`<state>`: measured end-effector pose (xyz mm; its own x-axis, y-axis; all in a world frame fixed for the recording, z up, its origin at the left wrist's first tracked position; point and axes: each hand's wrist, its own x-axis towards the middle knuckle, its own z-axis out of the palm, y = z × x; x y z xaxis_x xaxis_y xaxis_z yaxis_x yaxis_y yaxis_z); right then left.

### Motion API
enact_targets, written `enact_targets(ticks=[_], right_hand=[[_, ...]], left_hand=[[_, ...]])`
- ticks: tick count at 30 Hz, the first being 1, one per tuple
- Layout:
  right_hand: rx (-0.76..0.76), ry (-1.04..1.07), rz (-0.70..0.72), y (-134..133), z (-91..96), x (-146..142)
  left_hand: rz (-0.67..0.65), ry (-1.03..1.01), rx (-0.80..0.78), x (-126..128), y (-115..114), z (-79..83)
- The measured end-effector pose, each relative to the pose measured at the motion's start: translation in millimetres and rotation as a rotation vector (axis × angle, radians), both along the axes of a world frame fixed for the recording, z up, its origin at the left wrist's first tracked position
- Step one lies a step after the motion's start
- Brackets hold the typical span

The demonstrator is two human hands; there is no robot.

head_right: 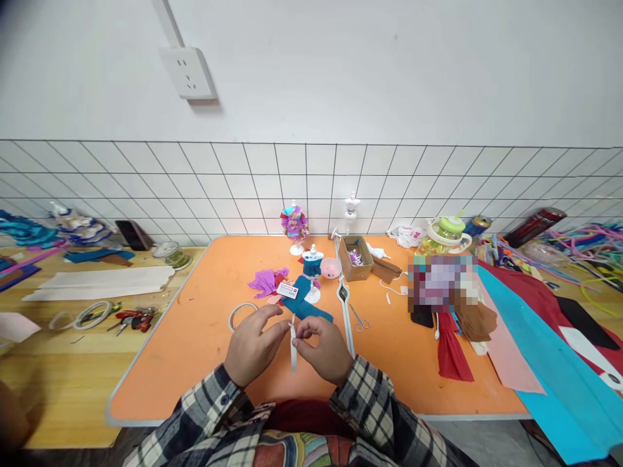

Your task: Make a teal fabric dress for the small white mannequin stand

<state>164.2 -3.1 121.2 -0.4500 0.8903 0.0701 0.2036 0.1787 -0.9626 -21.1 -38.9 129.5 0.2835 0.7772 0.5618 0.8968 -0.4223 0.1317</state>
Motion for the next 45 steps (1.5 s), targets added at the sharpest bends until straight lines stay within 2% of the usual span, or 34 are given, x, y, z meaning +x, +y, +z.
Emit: enact_targets(ticks=[5,8,11,15,17,19,25,31,34,39,45], right_hand=[[-0.104,0.079,0.013,0.3,6.5,0.4],[-0.144,0.082,0.051,-0.9,8.2,0.8],[-0.176,0.049,0.019,-0.4,6.5,1.6],[-0.097,-0.068,-0.084,2.9,4.4,2.1],[-0.046,-0.127,-0.096,3.6,5.7,1.6],[-0.029,-0.168,-0.104,3.1,8.0,0.8],[-0.03,-0.203,-0.092,0.0,9.9,-0.8],[-0.076,-0.149,-0.087,0.5,6.0,0.6],[-0.065,-0.139,-0.083,-0.2,6.9,-0.1],[-0.07,-0.16,-0.128,-2.4,8.5,-3.0],[-0.069,-0.171,-0.188,-3.5,7.0,-4.0]], left_hand=[[0.023,0.028,0.048,-3.7,2.3,-1.0],[0.11,-0.035,-0.028,-10.3,7.2,-1.5],[0.18,-0.33,-0.286,-13.9,10.7,-1.7],[0.063,-0.932,-0.872,-3.1,7.0,-4.7],[0.011,-1.128,-1.029,5.5,4.2,-6.0],[0.008,-1.207,-1.042,12.4,2.9,-5.8],[0.092,-1.164,-0.911,17.6,3.5,-0.6],[0.084,-1.533,-1.105,18.9,-0.8,1.3],[0.101,-1.529,-1.113,20.6,-1.3,0.1],[0.146,-1.466,-1.03,22.7,0.7,-3.1],[0.098,-1.58,-1.036,25.6,-2.6,-0.7]])
